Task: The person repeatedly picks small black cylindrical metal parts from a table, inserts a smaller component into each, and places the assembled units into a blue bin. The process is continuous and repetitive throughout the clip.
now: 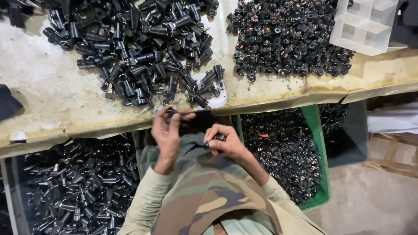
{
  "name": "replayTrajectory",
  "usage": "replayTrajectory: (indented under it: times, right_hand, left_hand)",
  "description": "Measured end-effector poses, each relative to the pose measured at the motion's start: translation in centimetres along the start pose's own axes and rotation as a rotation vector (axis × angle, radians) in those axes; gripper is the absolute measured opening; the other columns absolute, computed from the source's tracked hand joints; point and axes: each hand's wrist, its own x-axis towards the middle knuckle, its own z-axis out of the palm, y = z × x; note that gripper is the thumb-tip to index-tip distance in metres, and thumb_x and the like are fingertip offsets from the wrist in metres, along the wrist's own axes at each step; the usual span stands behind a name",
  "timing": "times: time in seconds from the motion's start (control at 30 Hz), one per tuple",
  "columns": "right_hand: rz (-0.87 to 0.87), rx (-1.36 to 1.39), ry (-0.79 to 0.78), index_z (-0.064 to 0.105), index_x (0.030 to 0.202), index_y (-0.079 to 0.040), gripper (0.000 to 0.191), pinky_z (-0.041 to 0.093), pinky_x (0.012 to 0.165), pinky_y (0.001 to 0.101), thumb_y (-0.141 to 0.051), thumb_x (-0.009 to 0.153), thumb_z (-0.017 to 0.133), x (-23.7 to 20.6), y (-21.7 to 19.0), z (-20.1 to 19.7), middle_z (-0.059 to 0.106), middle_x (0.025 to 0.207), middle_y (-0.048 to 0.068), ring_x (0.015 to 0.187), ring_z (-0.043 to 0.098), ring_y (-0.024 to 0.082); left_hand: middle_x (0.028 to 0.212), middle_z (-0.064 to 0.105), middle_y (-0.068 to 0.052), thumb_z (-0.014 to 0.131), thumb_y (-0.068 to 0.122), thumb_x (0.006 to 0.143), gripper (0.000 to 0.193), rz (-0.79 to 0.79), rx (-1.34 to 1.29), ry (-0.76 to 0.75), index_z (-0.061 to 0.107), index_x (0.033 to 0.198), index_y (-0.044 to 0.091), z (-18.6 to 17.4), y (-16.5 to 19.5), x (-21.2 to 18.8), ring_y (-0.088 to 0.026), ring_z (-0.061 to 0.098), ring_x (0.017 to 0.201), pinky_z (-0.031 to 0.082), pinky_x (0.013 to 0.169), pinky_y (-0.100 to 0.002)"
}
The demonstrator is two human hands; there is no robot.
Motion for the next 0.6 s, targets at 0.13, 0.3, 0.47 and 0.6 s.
replayTrajectory:
  times: [0.13,0.3,0.47,0.6]
  right_hand:
    - [0.084,-0.232,0.299,0.066,0.093,-0.002,0.018,0.045,0.049,0.0218,-0.013,0.090,0.080,-0.1,-0.8,-0.8,0.066,0.081,0.008,0.059,0.059,0.009]
    - [-0.201,-0.325,0.274,0.064,0.092,-0.002,0.018,0.049,0.055,0.0221,-0.013,0.090,0.078,0.8,-2.6,1.2,0.070,0.089,0.003,0.064,0.062,0.008]
    - [-0.426,-1.007,0.141,0.070,0.095,0.000,0.019,0.053,0.071,0.0269,-0.011,0.088,0.083,1.9,-5.7,3.6,0.073,0.092,0.009,0.080,0.069,0.013]
    - [-0.128,-0.919,-0.088,0.074,0.098,0.000,0.016,0.052,0.064,0.0272,-0.005,0.083,0.079,2.2,-7.7,3.8,0.075,0.089,0.008,0.073,0.070,0.014]
  left_hand:
    - [0.102,0.072,-0.014,0.067,0.007,0.100,0.038,-0.271,0.043,-0.222,0.059,0.137,0.005,-2.1,2.3,-0.2,-0.020,0.071,0.082,0.058,0.074,-0.030]
    - [0.087,0.056,-0.011,0.083,0.004,0.082,0.064,0.132,0.461,-0.606,0.061,0.143,0.007,-1.4,4.1,-1.6,-0.022,0.058,0.078,0.047,0.074,-0.028]
    - [0.097,0.059,-0.013,0.074,-0.004,0.087,0.071,0.149,0.519,-0.564,0.049,0.153,0.007,-0.9,6.1,-1.4,-0.026,0.062,0.084,0.053,0.078,-0.033]
    - [0.096,0.058,-0.015,0.069,-0.010,0.084,0.078,0.133,0.599,-0.599,0.045,0.156,0.008,-1.4,6.6,-2.4,-0.032,0.061,0.084,0.054,0.079,-0.036]
